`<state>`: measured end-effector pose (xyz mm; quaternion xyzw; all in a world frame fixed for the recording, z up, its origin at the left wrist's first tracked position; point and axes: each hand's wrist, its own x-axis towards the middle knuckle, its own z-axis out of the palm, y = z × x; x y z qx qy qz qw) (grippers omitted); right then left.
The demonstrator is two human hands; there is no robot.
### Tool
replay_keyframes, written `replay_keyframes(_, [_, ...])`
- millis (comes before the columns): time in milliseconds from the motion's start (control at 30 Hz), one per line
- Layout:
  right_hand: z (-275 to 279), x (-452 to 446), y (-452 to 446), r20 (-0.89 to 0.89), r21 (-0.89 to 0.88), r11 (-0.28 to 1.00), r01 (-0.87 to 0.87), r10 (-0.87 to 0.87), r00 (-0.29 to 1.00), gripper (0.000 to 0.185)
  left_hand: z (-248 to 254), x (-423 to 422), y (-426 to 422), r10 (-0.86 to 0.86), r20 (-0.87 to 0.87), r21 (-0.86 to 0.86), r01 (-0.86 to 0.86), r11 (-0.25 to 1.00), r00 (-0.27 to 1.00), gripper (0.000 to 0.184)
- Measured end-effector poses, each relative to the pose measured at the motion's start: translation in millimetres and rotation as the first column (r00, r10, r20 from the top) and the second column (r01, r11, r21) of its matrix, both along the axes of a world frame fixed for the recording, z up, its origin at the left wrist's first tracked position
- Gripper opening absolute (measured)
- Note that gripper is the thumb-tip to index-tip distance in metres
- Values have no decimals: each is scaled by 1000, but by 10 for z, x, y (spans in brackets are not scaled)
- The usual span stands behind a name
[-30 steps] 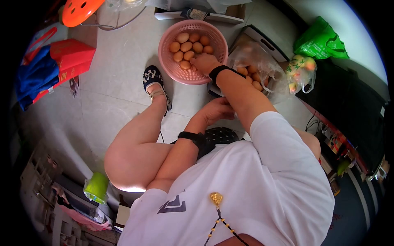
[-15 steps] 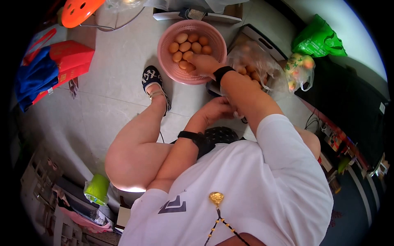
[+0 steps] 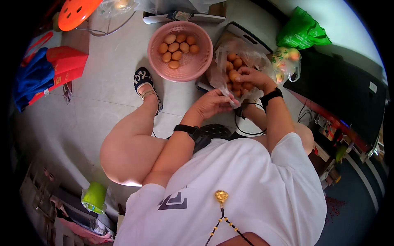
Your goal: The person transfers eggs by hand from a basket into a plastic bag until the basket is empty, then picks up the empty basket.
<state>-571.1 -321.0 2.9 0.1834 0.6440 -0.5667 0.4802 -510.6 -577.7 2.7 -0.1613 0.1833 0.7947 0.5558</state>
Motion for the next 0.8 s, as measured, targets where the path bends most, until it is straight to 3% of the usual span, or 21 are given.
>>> replay_keyframes(33, [-110, 43, 71, -3, 1, 1000, 0, 0, 1000, 40, -4, 7, 8, 19, 5, 16, -19, 1000, 1000, 23])
replay_keyframes(100, [-316, 98, 182, -57, 299, 954, -18, 37, 998, 59, -9, 13, 25, 26, -4, 25, -26, 999, 1000, 23])
replay_keyframes(133, [-385, 153, 172, -60, 300, 954, -18, 37, 998, 59, -3, 13, 32, 34, -10, 32, -34, 999, 999, 22])
replay_keyframes(200, [-471, 194, 106, -445, 470, 836, 284, -53, 894, 63, 7, 0, 37, 31, -20, 39, -31, 999, 999, 22])
replay_keyframes(233, [-481, 170, 71, -446, 469, 836, 284, -53, 893, 63, 12, -2, 37, 27, -25, 45, -26, 999, 999, 22])
replay_keyframes(300, [-513, 70, 25, -664, 558, 719, 414, 88, 743, 57, 15, -16, 39, 21, -30, 50, -20, 999, 999, 22])
replay_keyframes(433, [-491, -338, 103, -669, 633, 677, 376, 233, 706, 51, 3, -41, 45, 7, -53, 51, -5, 999, 999, 23])
replay_keyframes(500, [-337, -557, 79, -472, 793, 552, 260, 285, 834, 41, 14, -53, 49, 10, -51, 41, -8, 999, 999, 23])
replay_keyframes(533, [-313, -615, 36, -475, 829, 478, 292, 325, 818, 32, 19, -65, 47, 10, -52, 33, -9, 999, 999, 23])
replay_keyframes(667, [-603, -677, 114, -458, 827, 489, 277, 302, 836, 30, 7, -97, 43, 5, -60, 29, -4, 1000, 998, 22])
replay_keyframes(733, [-666, -696, 65, -413, 855, 485, 187, 416, 810, 31, 1, -121, 43, -11, -79, 45, 14, 999, 997, 22])
replay_keyframes(800, [-616, -716, 8, -388, 829, 540, 143, 372, 844, 34, 15, -137, 30, -12, -81, 36, 15, 999, 997, 22])
